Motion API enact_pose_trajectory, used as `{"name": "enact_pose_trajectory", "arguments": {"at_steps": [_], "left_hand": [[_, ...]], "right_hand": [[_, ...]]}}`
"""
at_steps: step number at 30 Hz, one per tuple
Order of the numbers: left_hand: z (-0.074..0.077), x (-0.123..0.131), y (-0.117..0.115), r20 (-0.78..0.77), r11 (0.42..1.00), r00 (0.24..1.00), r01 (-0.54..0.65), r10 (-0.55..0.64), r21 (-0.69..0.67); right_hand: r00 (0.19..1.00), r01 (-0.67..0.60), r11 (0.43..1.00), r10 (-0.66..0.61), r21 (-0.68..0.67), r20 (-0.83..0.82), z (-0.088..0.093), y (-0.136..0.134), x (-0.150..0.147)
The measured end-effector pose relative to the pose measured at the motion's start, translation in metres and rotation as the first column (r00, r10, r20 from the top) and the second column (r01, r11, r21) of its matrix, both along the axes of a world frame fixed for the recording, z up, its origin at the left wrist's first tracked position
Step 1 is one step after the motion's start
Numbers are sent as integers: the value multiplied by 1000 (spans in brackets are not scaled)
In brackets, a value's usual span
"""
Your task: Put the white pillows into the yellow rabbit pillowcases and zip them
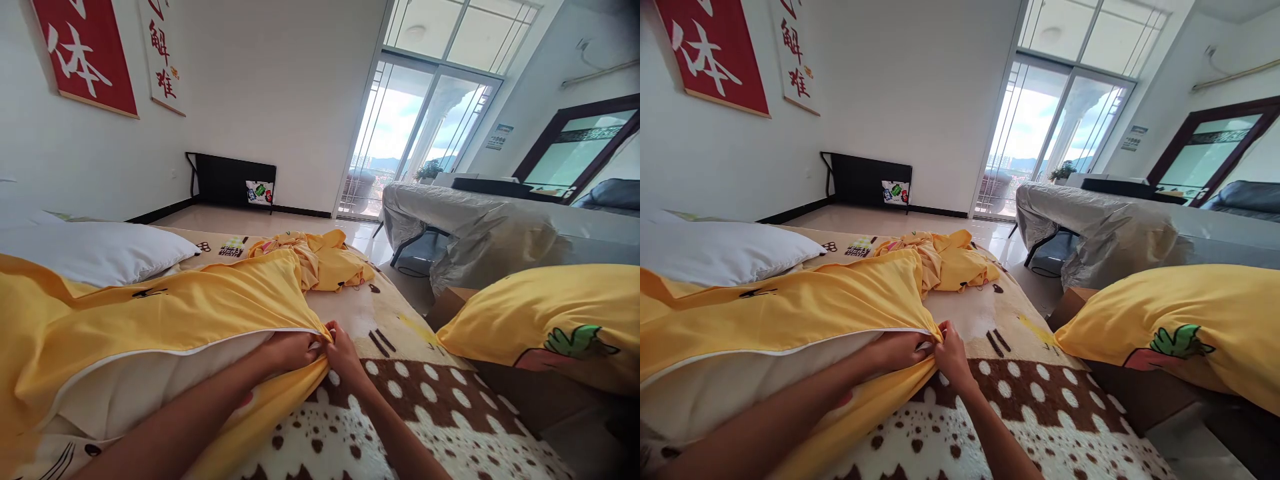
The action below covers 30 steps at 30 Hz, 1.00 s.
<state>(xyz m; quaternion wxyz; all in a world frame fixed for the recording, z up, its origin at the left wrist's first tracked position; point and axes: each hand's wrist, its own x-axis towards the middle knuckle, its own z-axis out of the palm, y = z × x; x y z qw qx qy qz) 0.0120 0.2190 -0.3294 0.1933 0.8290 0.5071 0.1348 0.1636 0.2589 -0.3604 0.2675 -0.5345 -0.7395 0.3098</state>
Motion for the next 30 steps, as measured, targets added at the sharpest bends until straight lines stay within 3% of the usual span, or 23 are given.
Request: {"name": "enact_pose_trajectory", "arguments": {"at_steps": [9, 15, 19, 23, 27, 30], "left_hand": [[5, 5, -8, -46, 989, 997, -57, 64, 140], [3, 5, -12, -21, 988, 998, 56, -54, 141], [-2, 2, -6, 152, 979, 969, 183, -195, 87], [-3, 1, 0, 286, 965, 924, 260, -255, 22], [-3, 0, 3, 287, 982, 943, 187, -171, -30], [-6, -3, 6, 388, 983, 916, 151, -99, -106]], "right_hand": [[993, 6, 1000, -4, -16, 120, 23, -7, 2], [927, -21, 998, -2, 58, 376, 25, -14, 9], [866, -45, 991, -25, 127, 500, 27, -18, 9], [927, -38, 991, -13, 129, 374, 28, -14, 6], [971, -43, 992, 12, 122, 241, 29, -11, 4], [985, -67, 991, 47, 120, 165, 29, -11, 5]]}}
